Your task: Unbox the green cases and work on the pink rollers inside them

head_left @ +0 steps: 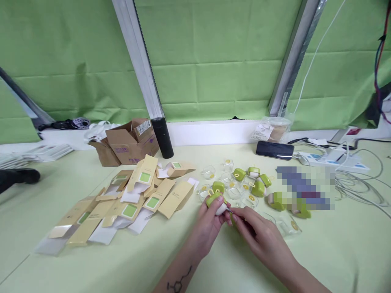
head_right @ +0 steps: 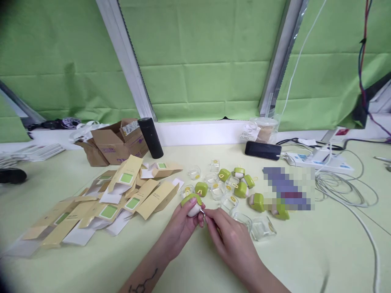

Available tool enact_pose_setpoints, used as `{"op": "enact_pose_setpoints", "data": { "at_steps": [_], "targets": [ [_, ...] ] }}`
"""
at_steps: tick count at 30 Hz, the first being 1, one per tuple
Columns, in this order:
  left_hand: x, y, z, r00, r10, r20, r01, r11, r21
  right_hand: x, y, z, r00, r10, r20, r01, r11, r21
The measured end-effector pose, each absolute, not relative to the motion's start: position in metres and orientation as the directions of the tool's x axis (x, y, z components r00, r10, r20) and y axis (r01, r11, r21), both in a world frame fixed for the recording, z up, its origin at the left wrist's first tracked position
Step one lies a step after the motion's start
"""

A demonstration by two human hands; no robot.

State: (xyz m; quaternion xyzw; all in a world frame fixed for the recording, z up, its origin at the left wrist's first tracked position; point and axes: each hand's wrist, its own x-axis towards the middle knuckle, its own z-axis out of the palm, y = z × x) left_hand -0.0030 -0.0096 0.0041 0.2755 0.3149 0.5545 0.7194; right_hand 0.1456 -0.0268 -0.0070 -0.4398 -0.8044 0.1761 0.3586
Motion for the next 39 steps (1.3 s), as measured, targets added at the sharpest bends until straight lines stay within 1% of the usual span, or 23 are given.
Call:
{"op": "enact_pose_setpoints", "data": {
  "at_steps": [6, 10, 12, 18, 25, 28, 35, 39],
  "targets": [
    [0.005, -0.013, 0.001, 0.219, 0.966, -0.137, -0.656, 0.25, 0.712, 0.144, -0.026, -0.008, -0.285, 0.858, 0.427, 0.616, 0.505, -0.605],
    [0.008, -0.015, -0.002, 0.217, 0.968, -0.122, -0.663, 0.238, 0.709, 0.143, -0.026, -0.01, -0.322, 0.808, 0.492, 0.635, 0.571, -0.521],
    [0.009, -0.016, -0.001, 0.213, 0.97, -0.115, -0.672, 0.231, 0.704, 0.143, -0.027, -0.01, -0.35, 0.794, 0.497, 0.64, 0.59, -0.492],
    [0.01, -0.017, 0.004, 0.233, 0.966, -0.116, -0.687, 0.248, 0.683, 0.143, -0.027, -0.007, -0.359, 0.782, 0.509, 0.611, 0.609, -0.505],
    [0.01, -0.018, 0.004, 0.264, 0.958, -0.114, -0.678, 0.268, 0.685, 0.146, -0.027, -0.007, -0.44, 0.73, 0.524, 0.685, 0.649, -0.33],
    [0.011, -0.019, 0.005, 0.244, 0.961, -0.126, -0.679, 0.262, 0.686, 0.145, -0.028, -0.008, -0.462, 0.708, 0.534, 0.686, 0.667, -0.29],
    [0.019, -0.021, 0.014, 0.17, 0.961, -0.218, -0.697, 0.274, 0.663, 0.146, -0.027, -0.011, -0.459, 0.654, 0.601, 0.711, 0.676, -0.193],
    [0.027, -0.02, 0.021, 0.138, 0.964, -0.228, -0.695, 0.258, 0.671, 0.148, -0.026, -0.004, -0.441, 0.622, 0.647, 0.727, 0.671, -0.149]
  ]
}}
